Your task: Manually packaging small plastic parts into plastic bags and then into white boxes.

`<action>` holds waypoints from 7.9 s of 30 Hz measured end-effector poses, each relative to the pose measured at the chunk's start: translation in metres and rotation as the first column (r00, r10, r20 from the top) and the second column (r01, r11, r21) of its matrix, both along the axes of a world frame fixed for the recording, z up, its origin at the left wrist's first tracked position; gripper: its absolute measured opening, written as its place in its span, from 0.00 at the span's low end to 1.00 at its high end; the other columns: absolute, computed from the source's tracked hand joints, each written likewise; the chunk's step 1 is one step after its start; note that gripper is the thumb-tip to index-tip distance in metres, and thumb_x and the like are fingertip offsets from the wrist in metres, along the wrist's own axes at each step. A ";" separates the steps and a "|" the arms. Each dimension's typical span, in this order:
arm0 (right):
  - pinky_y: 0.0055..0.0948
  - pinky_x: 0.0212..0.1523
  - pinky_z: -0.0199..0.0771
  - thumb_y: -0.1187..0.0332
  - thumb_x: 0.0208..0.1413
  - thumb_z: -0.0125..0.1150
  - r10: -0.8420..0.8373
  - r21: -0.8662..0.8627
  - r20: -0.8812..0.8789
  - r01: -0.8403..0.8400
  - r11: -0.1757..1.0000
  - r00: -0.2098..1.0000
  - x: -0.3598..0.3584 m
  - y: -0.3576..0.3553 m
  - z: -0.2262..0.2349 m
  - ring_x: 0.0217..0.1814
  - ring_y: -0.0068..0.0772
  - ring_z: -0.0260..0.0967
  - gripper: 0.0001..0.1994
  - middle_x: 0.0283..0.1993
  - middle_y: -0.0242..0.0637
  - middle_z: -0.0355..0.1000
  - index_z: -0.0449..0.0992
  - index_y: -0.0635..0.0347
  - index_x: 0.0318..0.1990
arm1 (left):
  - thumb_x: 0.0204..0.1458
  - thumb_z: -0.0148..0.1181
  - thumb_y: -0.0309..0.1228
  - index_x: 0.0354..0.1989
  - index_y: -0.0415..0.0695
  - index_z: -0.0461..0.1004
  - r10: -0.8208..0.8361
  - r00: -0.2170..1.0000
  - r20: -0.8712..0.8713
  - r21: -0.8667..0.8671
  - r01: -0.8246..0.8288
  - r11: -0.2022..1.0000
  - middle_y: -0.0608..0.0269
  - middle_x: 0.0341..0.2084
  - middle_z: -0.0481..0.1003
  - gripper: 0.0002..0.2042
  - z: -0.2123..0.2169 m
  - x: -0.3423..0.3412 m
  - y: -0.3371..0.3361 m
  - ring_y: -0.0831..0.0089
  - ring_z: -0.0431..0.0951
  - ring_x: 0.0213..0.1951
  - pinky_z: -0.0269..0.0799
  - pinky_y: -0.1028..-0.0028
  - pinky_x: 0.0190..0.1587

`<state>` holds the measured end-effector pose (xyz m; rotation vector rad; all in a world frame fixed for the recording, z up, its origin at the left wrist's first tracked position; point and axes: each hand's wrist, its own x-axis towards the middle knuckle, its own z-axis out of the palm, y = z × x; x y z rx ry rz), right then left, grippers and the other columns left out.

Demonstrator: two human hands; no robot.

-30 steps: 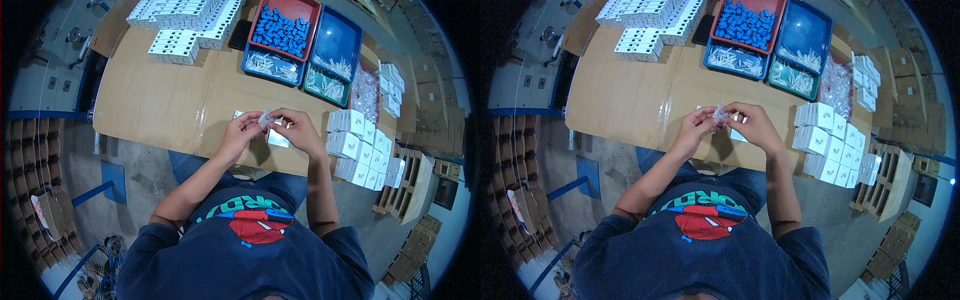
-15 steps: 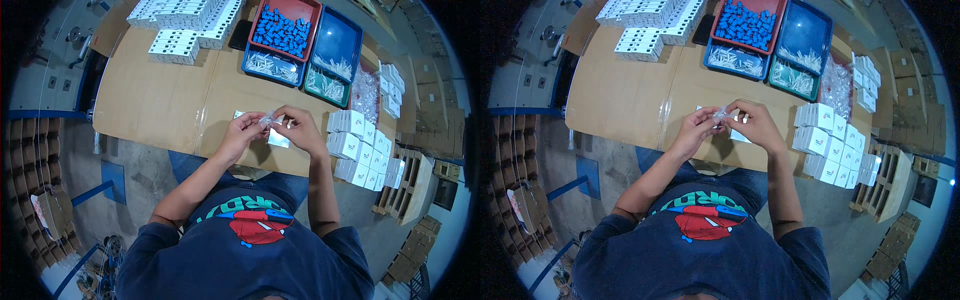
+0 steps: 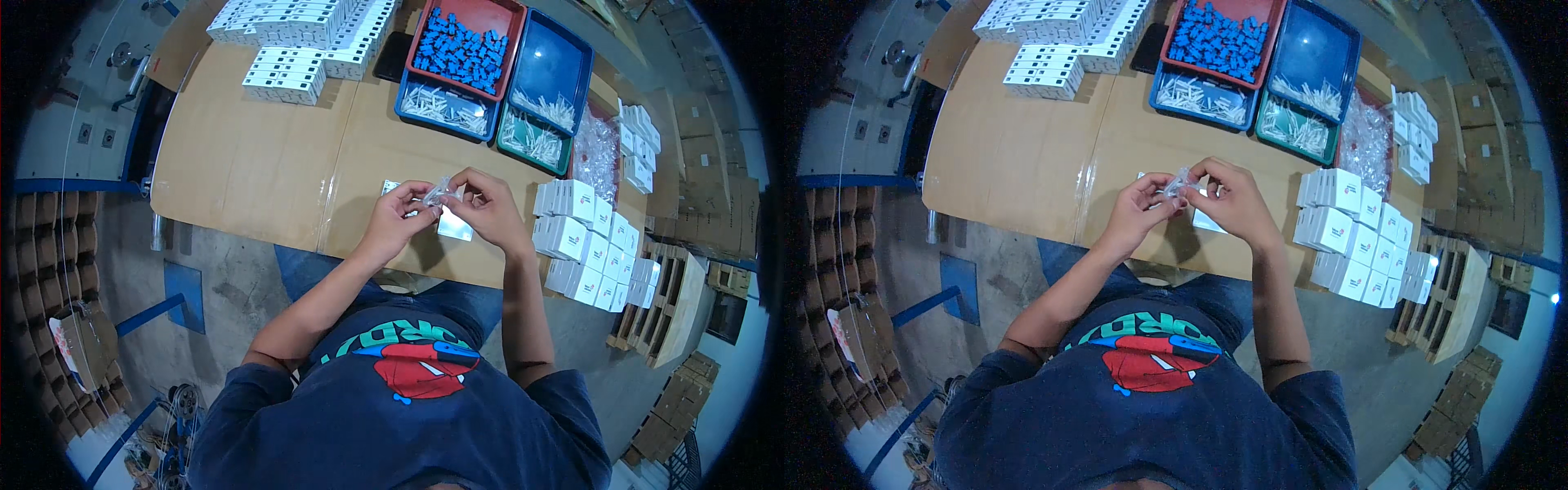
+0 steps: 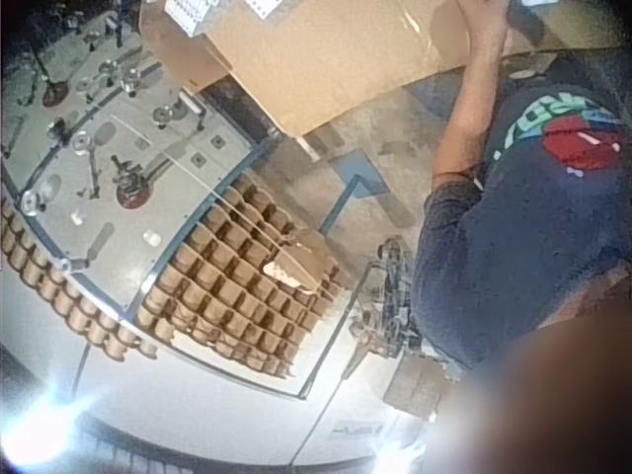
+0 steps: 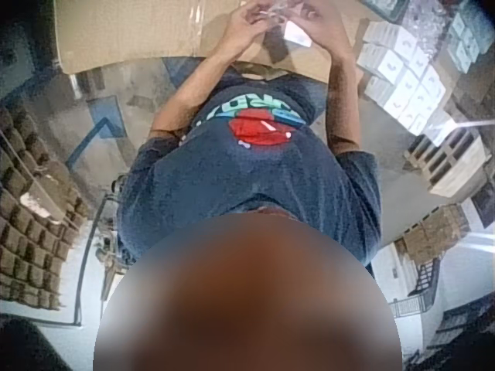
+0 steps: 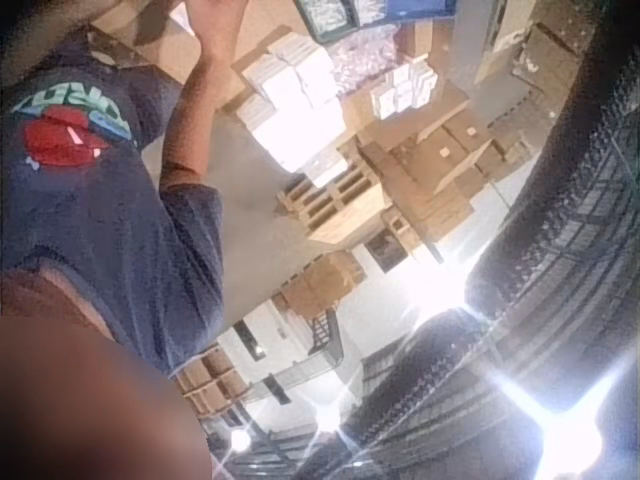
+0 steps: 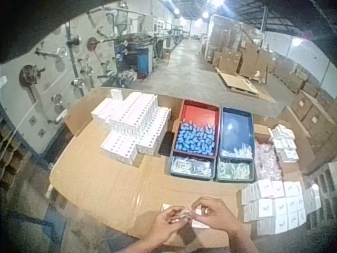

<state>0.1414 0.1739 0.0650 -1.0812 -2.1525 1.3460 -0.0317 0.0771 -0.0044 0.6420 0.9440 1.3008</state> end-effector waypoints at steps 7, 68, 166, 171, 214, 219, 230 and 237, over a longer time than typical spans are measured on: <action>0.18 0.24 0.53 0.70 0.55 0.72 -0.026 0.015 -0.003 0.026 1.000 1.000 0.000 0.000 -0.002 0.25 0.10 0.55 0.08 0.25 0.23 0.68 0.79 0.63 0.36 | 0.60 0.62 0.23 0.56 0.35 0.71 -0.004 1.000 0.006 -0.031 0.004 1.000 0.57 0.46 0.79 0.16 0.008 -0.001 -0.001 0.70 0.82 0.46 0.81 0.72 0.48; 0.18 0.26 0.55 0.70 0.55 0.71 0.067 -0.115 -0.036 -0.070 0.991 0.997 0.007 0.001 0.003 0.27 0.10 0.58 0.08 0.28 0.24 0.71 0.82 0.61 0.40 | 0.64 0.57 0.27 0.47 0.36 0.75 0.039 0.993 0.114 -0.170 -0.019 0.985 0.60 0.38 0.79 0.08 -0.001 0.003 -0.003 0.75 0.82 0.37 0.82 0.75 0.39; 0.19 0.25 0.53 0.75 0.55 0.68 0.123 0.050 -0.058 -0.120 0.992 0.991 0.006 0.002 0.012 0.25 0.14 0.56 0.07 0.33 0.29 0.70 0.81 0.64 0.41 | 0.62 0.60 0.33 0.50 0.44 0.73 0.098 0.906 0.413 -0.271 0.019 0.963 0.67 0.37 0.76 0.12 0.019 0.006 -0.005 0.78 0.77 0.39 0.82 0.69 0.39; 0.19 0.26 0.54 0.76 0.55 0.67 0.145 0.042 -0.068 -0.142 0.989 0.987 0.005 0.002 0.009 0.27 0.14 0.57 0.07 0.34 0.28 0.70 0.82 0.62 0.42 | 0.63 0.59 0.32 0.50 0.44 0.74 0.101 0.925 0.366 -0.284 0.008 0.959 0.66 0.38 0.76 0.11 0.021 0.006 -0.003 0.77 0.77 0.39 0.82 0.69 0.41; 0.20 0.27 0.64 0.71 0.57 0.68 -0.080 0.018 -0.016 0.080 0.997 0.997 0.012 0.004 0.011 0.27 0.15 0.66 0.08 0.37 0.31 0.80 0.82 0.61 0.43 | 0.62 0.61 0.29 0.53 0.40 0.74 0.011 0.986 0.169 -0.194 0.022 0.981 0.59 0.46 0.80 0.13 0.020 0.001 -0.005 0.72 0.81 0.42 0.81 0.70 0.43; 0.16 0.31 0.65 0.70 0.54 0.71 -0.035 -0.010 -0.078 0.034 0.999 0.996 0.004 -0.003 0.013 0.34 0.13 0.69 0.12 0.39 0.28 0.78 0.79 0.61 0.45 | 0.62 0.61 0.28 0.51 0.40 0.75 0.043 0.994 0.100 -0.190 -0.024 0.981 0.59 0.45 0.80 0.11 0.012 0.003 -0.004 0.71 0.82 0.40 0.82 0.70 0.42; 0.19 0.40 0.77 0.73 0.53 0.72 -0.028 -0.137 -0.153 0.007 0.991 0.988 0.002 -0.004 0.001 0.41 0.18 0.74 0.13 0.40 0.32 0.77 0.75 0.63 0.44 | 0.62 0.60 0.27 0.49 0.39 0.74 0.061 0.995 0.075 -0.197 -0.045 0.979 0.59 0.41 0.78 0.09 0.012 0.008 -0.004 0.70 0.82 0.40 0.83 0.70 0.41; 0.21 0.44 0.77 0.75 0.53 0.71 -0.036 -0.183 -0.173 0.004 0.983 0.984 0.002 -0.005 -0.003 0.41 0.20 0.74 0.12 0.40 0.33 0.76 0.75 0.64 0.43 | 0.61 0.61 0.26 0.48 0.39 0.72 0.071 0.995 0.063 -0.170 -0.059 0.984 0.59 0.41 0.79 0.09 0.014 0.006 -0.003 0.69 0.82 0.41 0.84 0.70 0.41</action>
